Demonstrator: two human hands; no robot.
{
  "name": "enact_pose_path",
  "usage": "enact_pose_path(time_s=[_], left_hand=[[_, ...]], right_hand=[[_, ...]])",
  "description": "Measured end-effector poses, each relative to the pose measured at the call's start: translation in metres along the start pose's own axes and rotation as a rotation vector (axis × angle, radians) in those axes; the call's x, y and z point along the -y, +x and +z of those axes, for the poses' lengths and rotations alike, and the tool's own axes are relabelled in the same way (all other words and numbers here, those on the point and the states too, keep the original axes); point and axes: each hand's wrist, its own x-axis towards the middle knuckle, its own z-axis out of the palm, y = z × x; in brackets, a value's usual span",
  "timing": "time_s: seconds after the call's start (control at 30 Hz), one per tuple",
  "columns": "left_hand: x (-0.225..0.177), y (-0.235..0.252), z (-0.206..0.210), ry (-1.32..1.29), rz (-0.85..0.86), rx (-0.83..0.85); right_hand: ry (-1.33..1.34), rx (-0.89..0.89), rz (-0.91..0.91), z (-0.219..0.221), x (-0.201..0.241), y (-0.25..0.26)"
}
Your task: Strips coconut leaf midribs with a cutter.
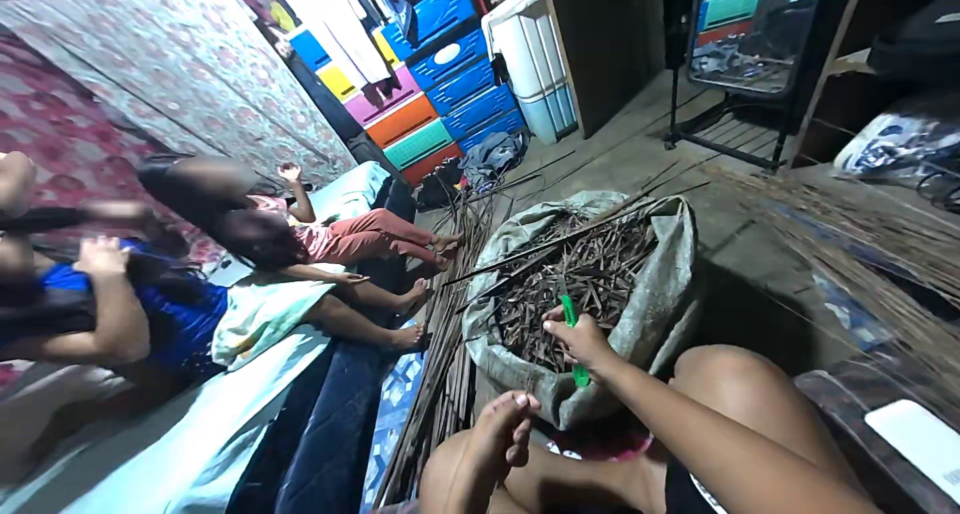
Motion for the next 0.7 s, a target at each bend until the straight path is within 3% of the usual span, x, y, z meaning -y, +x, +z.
enact_pose_path(time_s=[0.13,0.23,0.33,0.4,0.43,0.5,0.6,0.7], left_hand=[[-0.003,0.015,0.008,-0.067,0.048,-0.125],[0.001,0.027,0.007,-0.141,0.060,-0.106],[0.004,0.032,0.011,-0.192,0.079,-0.118],[0.003,0.032,0.014,-0.189,0.093,-0.141],[0.003,0.031,0.015,-0.181,0.100,-0.153],[0.000,0.029,0.015,-0.171,0.113,-0.158],[-0.006,0.024,0.011,-0.162,0.138,-0.172],[-0.010,0.021,0.006,-0.121,0.146,-0.181]], right_hand=[[-0.296,0.011,-0.114,-0.002,0.006,-0.005],[-0.625,0.094,-0.241,-0.002,0.000,-0.010],[-0.990,0.143,-0.556,0.000,-0.006,-0.021],[-1.124,0.079,-0.880,-0.003,-0.017,-0.018],[-1.145,0.061,-0.956,-0.003,-0.019,-0.016],[-1.104,0.054,-0.883,-0.001,-0.015,-0.019],[-0.857,0.180,-0.361,-0.002,0.006,-0.021],[-0.649,0.380,-0.216,-0.012,0.007,-0.011]])
